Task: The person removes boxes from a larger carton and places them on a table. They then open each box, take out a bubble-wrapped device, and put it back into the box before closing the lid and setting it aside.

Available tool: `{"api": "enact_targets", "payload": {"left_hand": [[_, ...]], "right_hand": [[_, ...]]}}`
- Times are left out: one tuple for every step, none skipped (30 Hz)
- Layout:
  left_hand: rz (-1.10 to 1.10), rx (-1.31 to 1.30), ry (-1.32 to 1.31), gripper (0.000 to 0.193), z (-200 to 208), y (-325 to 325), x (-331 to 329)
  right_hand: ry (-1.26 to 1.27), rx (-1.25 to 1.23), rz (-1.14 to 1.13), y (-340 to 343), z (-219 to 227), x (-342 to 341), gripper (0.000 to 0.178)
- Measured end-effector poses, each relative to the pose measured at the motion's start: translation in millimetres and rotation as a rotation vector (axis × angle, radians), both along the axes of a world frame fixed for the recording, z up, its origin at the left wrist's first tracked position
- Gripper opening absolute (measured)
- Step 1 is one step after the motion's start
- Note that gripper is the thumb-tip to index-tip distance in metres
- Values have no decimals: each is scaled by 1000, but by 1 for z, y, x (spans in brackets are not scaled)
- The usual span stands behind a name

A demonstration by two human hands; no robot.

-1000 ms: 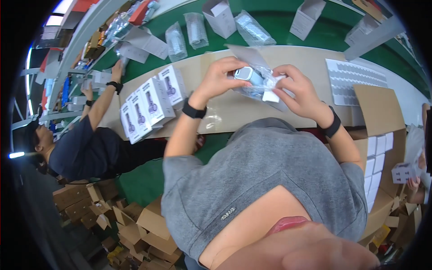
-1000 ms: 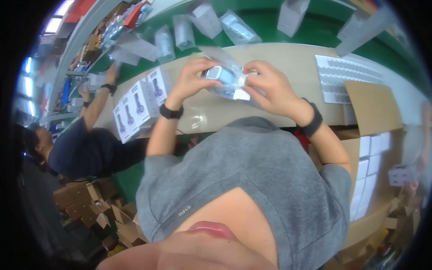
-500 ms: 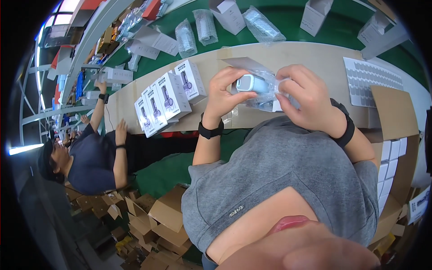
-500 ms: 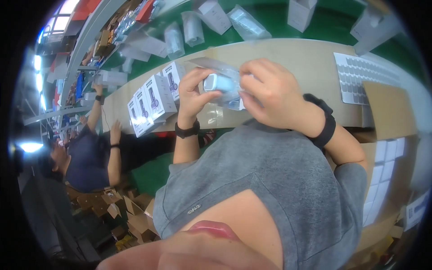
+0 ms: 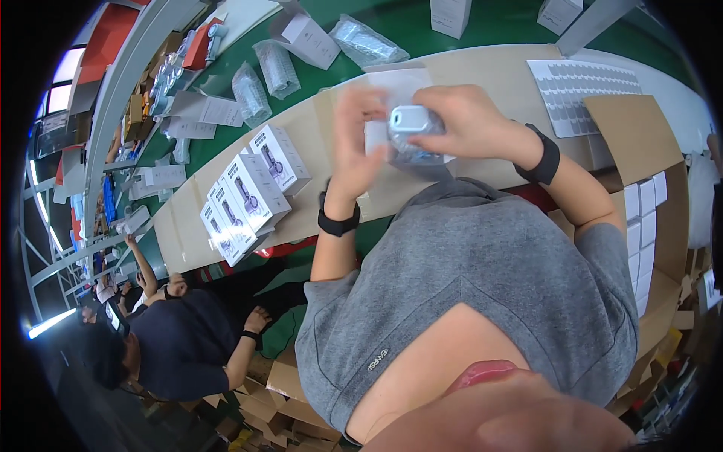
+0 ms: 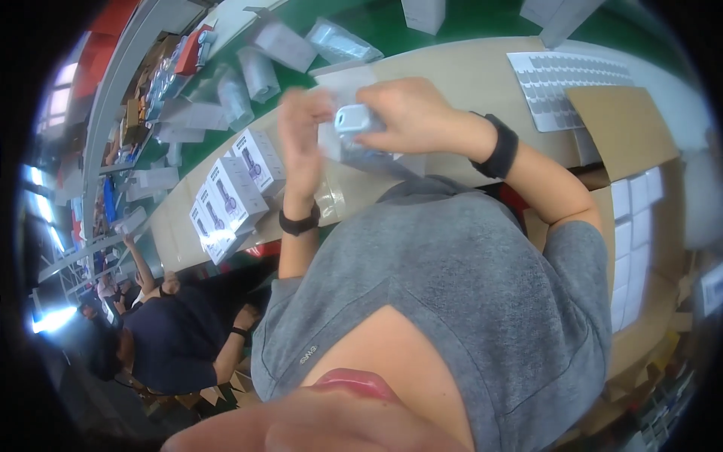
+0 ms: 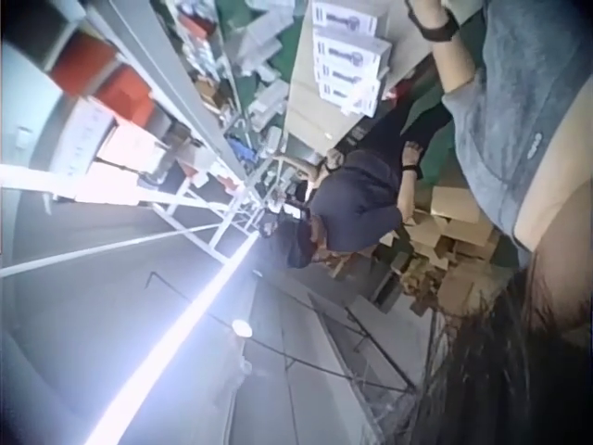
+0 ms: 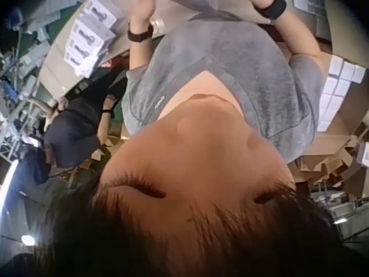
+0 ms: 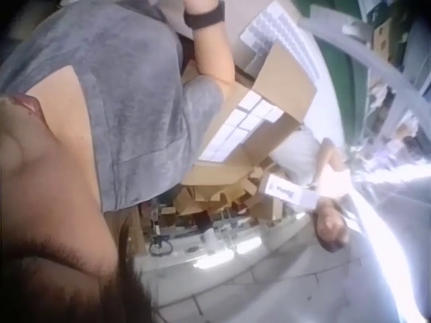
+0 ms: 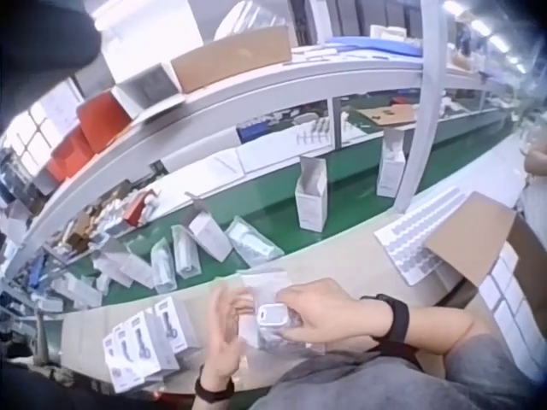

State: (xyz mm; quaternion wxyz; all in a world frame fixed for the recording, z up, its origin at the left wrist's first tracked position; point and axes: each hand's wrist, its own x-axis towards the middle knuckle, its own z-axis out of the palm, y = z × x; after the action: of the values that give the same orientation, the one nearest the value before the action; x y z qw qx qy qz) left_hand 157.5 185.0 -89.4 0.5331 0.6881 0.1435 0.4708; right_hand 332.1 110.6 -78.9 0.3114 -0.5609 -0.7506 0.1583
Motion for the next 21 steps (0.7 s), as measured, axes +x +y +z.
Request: {"api": "enact_targets", "payload": {"left_hand": [[-20, -385, -314, 70, -4, -2, 3], [-14, -388, -319, 70, -16, -1, 5], [4, -306, -239, 74, -34, -1, 5], [25, -223, -162, 78, -49, -1, 7], [46, -141, -85, 83, -61, -1, 7], [59, -148, -92, 83, -62, -2, 8], [-49, -245, 41, 82, -62, -4, 8], [-160, -340, 173, 81, -62, -5, 10], [-150, -344, 164, 81, -61, -8, 11], [-170, -332, 232, 81, -59, -11, 12], [-192, -318, 301, 80, -57, -14, 14], [-220, -304, 369, 80, -57, -16, 14], [-218, -306, 360, 80, -57, -16, 15], [-218, -299, 373, 79, -58, -15, 15], [-212, -292, 385, 79, -59, -12, 15], [-208, -284, 395, 78, -60, -9, 16], [-204, -286, 382, 78, -60, -7, 16], [-253, -280, 384, 77, -61, -3, 15], [-301, -274, 387, 76, -62, 1, 13], [-347, -268, 391, 75, -63, 5, 11], [-353, -261, 376, 75, -62, 5, 10]], "right_hand": [[12, -54, -39, 1, 1, 4, 43], [23, -109, -78, 3, 1, 6, 42], [17, -114, -69, 0, -1, 6, 42], [62, -43, -65, 0, -5, 3, 41], [107, 28, -61, -1, -9, 1, 39], [155, 94, -56, -1, -11, 0, 37], [149, 88, -44, 0, -11, 1, 37], [182, 73, -51, 0, -11, 3, 38], [214, 60, -57, 1, -12, 6, 38], [246, 47, -65, 2, -12, 8, 38], [239, 43, -55, 4, -11, 12, 38], [377, -45, -99, 5, -11, 18, 39], [514, -134, -144, 7, -10, 23, 40], [650, -221, -192, 7, -8, 25, 40], [639, -224, -185, 4, -4, 20, 40], [463, -102, -156, -4, 2, 13, 40], [286, 21, -124, -12, 8, 6, 39], [109, 148, -92, -14, 12, 4, 39], [97, 151, -86, -12, 15, 6, 39], [157, 217, -139, -11, 18, 10, 37], [211, 285, -202, -12, 23, 14, 35]]}}
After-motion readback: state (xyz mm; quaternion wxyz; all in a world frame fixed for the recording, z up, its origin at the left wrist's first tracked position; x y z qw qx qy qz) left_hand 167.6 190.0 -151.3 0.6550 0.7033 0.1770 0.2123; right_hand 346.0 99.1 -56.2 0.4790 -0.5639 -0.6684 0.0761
